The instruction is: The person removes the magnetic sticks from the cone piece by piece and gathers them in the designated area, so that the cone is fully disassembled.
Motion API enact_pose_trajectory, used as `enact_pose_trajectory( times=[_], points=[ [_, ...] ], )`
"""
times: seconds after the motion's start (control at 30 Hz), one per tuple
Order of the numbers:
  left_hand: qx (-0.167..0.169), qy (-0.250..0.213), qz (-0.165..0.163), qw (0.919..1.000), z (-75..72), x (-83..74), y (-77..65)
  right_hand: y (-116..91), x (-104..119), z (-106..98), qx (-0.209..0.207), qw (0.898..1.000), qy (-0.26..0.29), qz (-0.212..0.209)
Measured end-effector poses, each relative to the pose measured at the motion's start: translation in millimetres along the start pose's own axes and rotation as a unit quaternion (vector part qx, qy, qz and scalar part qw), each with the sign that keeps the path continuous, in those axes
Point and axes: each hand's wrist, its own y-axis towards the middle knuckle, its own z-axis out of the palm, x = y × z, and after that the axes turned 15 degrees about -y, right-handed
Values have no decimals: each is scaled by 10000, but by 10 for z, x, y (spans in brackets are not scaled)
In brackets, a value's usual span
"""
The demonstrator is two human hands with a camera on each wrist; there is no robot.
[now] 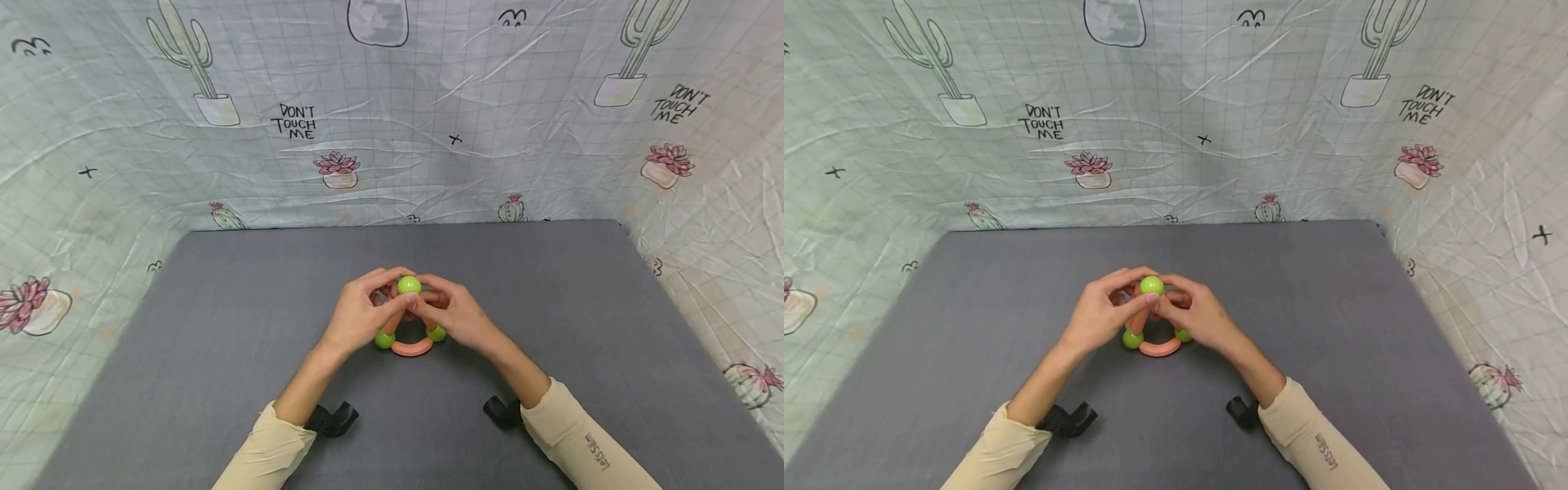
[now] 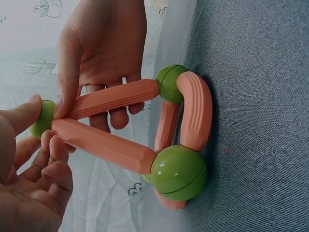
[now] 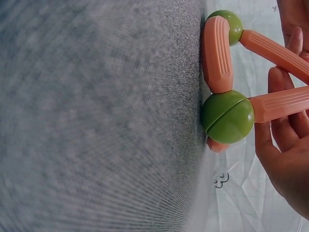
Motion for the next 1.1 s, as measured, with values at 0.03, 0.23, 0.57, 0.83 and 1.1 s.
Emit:
enact_pose_trajectory(
  times=[0.03,0.23,0.57,0.83,1.1],
  points=[
    [-1,28,-6,10000,2,-3,0,1,-1,-1,5,10000,-5,-11],
    [-21,67,-3,10000,16,-21,-4,12,-2,-3,-55,10000,-49,-34],
    [-3,-53,-4,10000,10,1,-22,27,2,6,-111,9999,-77,19],
    [-9,-243,-17,9997,-5,35,-23,37,-3,-6,-98,9999,-20,-51],
    [-38,-733,-258,9970,-42,57,-51,35,2,-8,-85,9999,-38,-59]
  ],
)
